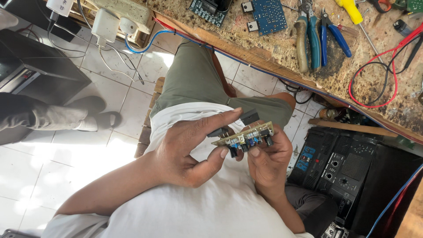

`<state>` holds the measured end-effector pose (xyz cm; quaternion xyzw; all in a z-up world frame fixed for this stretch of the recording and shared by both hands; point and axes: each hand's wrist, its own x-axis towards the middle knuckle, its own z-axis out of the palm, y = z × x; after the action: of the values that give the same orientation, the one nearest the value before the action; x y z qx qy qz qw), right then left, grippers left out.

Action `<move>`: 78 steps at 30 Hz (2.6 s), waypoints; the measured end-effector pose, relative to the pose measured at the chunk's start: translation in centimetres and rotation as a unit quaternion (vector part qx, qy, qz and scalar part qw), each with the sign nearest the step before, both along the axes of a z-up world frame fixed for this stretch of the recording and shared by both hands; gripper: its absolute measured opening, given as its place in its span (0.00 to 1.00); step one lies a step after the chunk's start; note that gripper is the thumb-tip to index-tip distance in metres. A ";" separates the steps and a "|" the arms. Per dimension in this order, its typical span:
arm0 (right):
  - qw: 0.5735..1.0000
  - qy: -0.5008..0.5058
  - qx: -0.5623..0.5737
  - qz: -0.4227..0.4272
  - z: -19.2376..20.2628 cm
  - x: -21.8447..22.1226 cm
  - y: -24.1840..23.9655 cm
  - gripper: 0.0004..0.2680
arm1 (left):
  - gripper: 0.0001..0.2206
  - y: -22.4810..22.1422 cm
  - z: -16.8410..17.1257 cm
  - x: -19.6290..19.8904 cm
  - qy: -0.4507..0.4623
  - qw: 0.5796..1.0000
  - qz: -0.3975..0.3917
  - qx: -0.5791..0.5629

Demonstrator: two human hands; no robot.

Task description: The person uses wire cutters to trim pins on a circuit board and then uses a soldering iron to solder components onto the board.

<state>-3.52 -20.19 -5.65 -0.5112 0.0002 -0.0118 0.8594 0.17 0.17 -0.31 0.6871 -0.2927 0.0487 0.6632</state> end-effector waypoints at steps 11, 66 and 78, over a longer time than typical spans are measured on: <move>0.999 -0.033 -0.012 0.000 0.3 0.3 0.4 0.14 | 0.22 0.0 0.0 0.1 0.009 1.000 -0.005 0.009; 0.860 -0.371 -0.335 -0.101 -2.1 0.6 -2.9 0.08 | 0.19 -0.3 -4.9 1.2 -0.123 0.992 0.015 -0.003; 0.853 -0.390 -0.337 -0.086 -2.0 0.7 -2.8 0.10 | 0.19 -0.3 -4.8 1.1 -0.101 0.995 0.015 0.002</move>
<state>-2.83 -22.99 -7.69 -0.7211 -0.2948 -0.2831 0.5594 1.22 -0.09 -5.09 0.6842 -0.3479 0.1276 0.6281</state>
